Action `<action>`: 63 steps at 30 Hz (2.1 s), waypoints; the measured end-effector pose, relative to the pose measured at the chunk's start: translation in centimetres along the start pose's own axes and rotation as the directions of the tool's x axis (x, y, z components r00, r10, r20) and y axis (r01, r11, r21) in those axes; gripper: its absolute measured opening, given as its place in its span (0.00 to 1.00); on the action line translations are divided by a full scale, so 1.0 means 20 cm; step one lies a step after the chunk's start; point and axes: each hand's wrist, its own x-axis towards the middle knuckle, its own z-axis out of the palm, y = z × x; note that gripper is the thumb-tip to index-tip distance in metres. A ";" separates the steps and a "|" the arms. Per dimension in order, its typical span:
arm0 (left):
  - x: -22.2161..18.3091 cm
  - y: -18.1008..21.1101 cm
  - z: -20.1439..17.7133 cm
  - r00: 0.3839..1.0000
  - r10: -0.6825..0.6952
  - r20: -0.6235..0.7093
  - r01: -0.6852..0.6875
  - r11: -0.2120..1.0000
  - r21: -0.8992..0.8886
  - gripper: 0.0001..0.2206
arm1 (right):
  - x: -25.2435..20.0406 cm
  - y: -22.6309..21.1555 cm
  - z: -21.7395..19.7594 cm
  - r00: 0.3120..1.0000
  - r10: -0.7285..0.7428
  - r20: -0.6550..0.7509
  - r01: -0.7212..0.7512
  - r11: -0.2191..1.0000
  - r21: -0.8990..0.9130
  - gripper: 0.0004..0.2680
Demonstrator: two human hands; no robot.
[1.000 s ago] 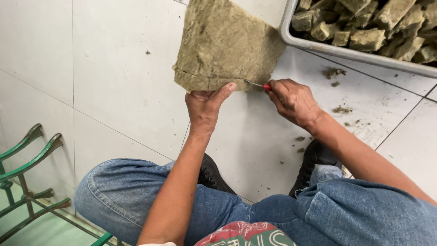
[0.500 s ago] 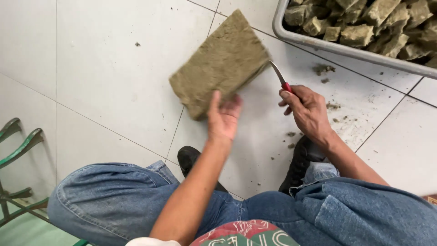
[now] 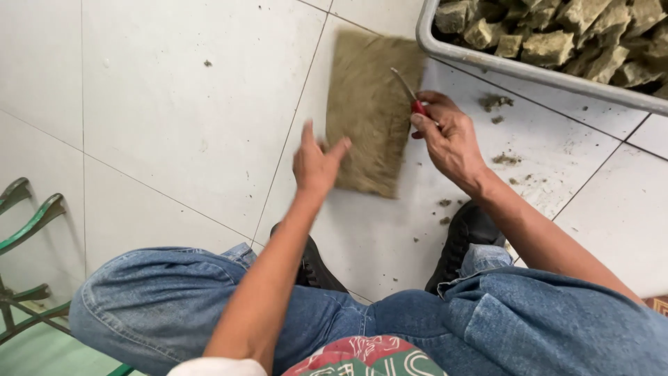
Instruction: Cutting rockwool slabs into small cubes for seed germination using a knife.
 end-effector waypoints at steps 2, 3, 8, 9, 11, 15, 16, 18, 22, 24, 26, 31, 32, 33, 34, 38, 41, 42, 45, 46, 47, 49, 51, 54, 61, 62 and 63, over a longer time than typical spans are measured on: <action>-0.11 0.02 0.04 0.997 -0.056 0.060 0.061 0.995 -0.081 0.46 | -0.02 -0.04 -0.01 0.999 -0.022 0.031 0.026 0.990 -0.137 0.08; -0.17 0.02 0.05 0.986 -0.113 0.119 0.131 0.979 -0.157 0.47 | -0.02 -0.05 -0.01 0.997 -0.038 0.072 0.056 0.962 -0.265 0.08; 0.11 0.10 -0.09 0.998 0.012 -0.062 -0.017 0.997 -0.078 0.60 | -0.05 -0.10 0.01 0.992 -0.080 0.096 0.116 0.870 -0.478 0.07; 0.19 0.15 -0.16 0.986 0.163 -0.034 -0.162 0.986 0.033 0.57 | -0.06 -0.12 0.03 0.997 -0.057 0.055 0.076 0.873 -0.482 0.07; 0.29 0.18 -0.18 0.980 0.174 0.092 -0.183 0.979 0.094 0.53 | -0.07 -0.12 0.05 0.999 -0.020 0.026 0.031 0.856 -0.517 0.07; 0.31 0.30 -0.17 0.924 0.155 0.351 -0.213 0.968 0.132 0.42 | -0.11 -0.11 0.02 0.998 -0.046 0.042 0.061 0.868 -0.492 0.07; 0.25 0.36 -0.16 0.919 0.156 0.361 -0.213 0.969 0.123 0.42 | -0.14 -0.14 0.00 0.999 -0.036 0.038 0.051 0.864 -0.501 0.07; 0.13 0.48 -0.18 0.889 0.109 0.445 -0.147 0.988 0.051 0.40 | -0.19 -0.19 -0.01 0.997 -0.077 -0.007 0.061 0.842 -0.536 0.06; -0.05 0.57 -0.29 0.870 0.080 0.487 -0.071 0.997 -0.036 0.39 | -0.29 -0.25 -0.07 0.995 -0.103 -0.005 0.087 0.863 -0.497 0.07; -0.10 0.53 -0.27 0.887 0.226 0.403 -0.176 0.972 -0.157 0.36 | -0.34 -0.31 -0.08 0.969 -0.246 -0.001 0.206 0.815 -0.541 0.08; -0.15 0.54 -0.30 0.896 0.299 0.329 -0.238 0.947 -0.213 0.33 | -0.36 -0.39 -0.08 0.965 -0.260 -0.029 0.198 0.799 -0.568 0.08; -0.28 0.73 -0.43 0.887 0.451 0.097 -0.414 0.871 -0.264 0.30 | -0.35 -0.51 -0.06 0.923 -0.385 -0.015 0.306 0.758 -0.576 0.09; -0.30 0.76 -0.45 0.884 0.465 0.044 -0.448 0.870 -0.205 0.29 | -0.33 -0.53 -0.04 0.927 -0.374 -0.022 0.298 0.770 -0.565 0.09; -0.34 0.79 -0.46 0.879 0.478 -0.001 -0.473 0.869 -0.143 0.29 | -0.34 -0.54 -0.02 0.933 -0.358 -0.030 0.283 0.784 -0.553 0.09; -0.34 0.79 -0.46 0.878 0.479 -0.008 -0.476 0.869 -0.137 0.29 | -0.32 -0.54 -0.01 0.931 -0.364 -0.028 0.290 0.784 -0.548 0.09; -0.32 0.78 -0.45 0.849 0.523 -0.078 -0.528 0.846 -0.078 0.29 | -0.25 -0.55 0.01 0.865 -0.500 0.037 0.428 0.699 -0.573 0.08; -0.29 0.78 -0.44 0.849 0.522 -0.077 -0.527 0.848 -0.062 0.29 | -0.17 -0.54 0.02 0.818 -0.565 0.112 0.498 0.597 -0.629 0.09; -0.29 0.78 -0.45 0.859 0.506 -0.073 -0.510 0.858 -0.057 0.30 | -0.16 -0.53 0.02 0.788 -0.597 0.151 0.539 0.551 -0.637 0.09; -0.27 0.77 -0.46 0.865 0.498 -0.057 -0.501 0.855 -0.131 0.34 | -0.13 -0.52 0.03 0.787 -0.590 0.181 0.546 0.529 -0.650 0.10; -0.25 0.76 -0.47 0.863 0.502 -0.051 -0.504 0.855 -0.125 0.34 | -0.13 -0.50 0.03 0.788 -0.591 0.172 0.541 0.533 -0.650 0.10; -0.23 0.76 -0.48 0.864 0.504 -0.020 -0.494 0.838 -0.234 0.35 | -0.12 -0.49 0.03 0.794 -0.579 0.186 0.539 0.528 -0.656 0.10; -0.16 0.73 -0.47 0.858 0.514 0.018 -0.479 0.811 -0.336 0.37 | -0.09 -0.44 0.02 0.800 -0.570 0.189 0.531 0.525 -0.665 0.10; -0.06 0.67 -0.46 0.821 0.567 0.061 -0.489 0.755 -0.436 0.33 | -0.04 -0.37 0.02 0.851 -0.496 0.173 0.464 0.553 -0.692 0.10; 0.21 0.48 -0.30 0.815 0.570 0.102 -0.450 0.735 -0.507 0.28 | 0.08 -0.33 0.07 0.909 -0.349 0.227 0.383 0.490 -0.783 0.08; 0.25 0.39 -0.14 0.964 0.205 0.167 -0.160 0.955 -0.250 0.31 | 0.17 -0.12 0.11 0.940 -0.150 0.306 0.341 0.437 -0.832 0.11; 0.22 0.33 -0.08 0.955 0.297 0.010 -0.295 0.952 -0.086 0.29 | 0.17 -0.11 0.12 0.930 -0.183 0.317 0.366 0.432 -0.824 0.15; 0.19 0.29 -0.02 0.904 0.409 -0.126 -0.399 0.911 0.101 0.27 | 0.16 -0.11 0.12 0.920 -0.219 0.325 0.390 0.427 -0.816 0.20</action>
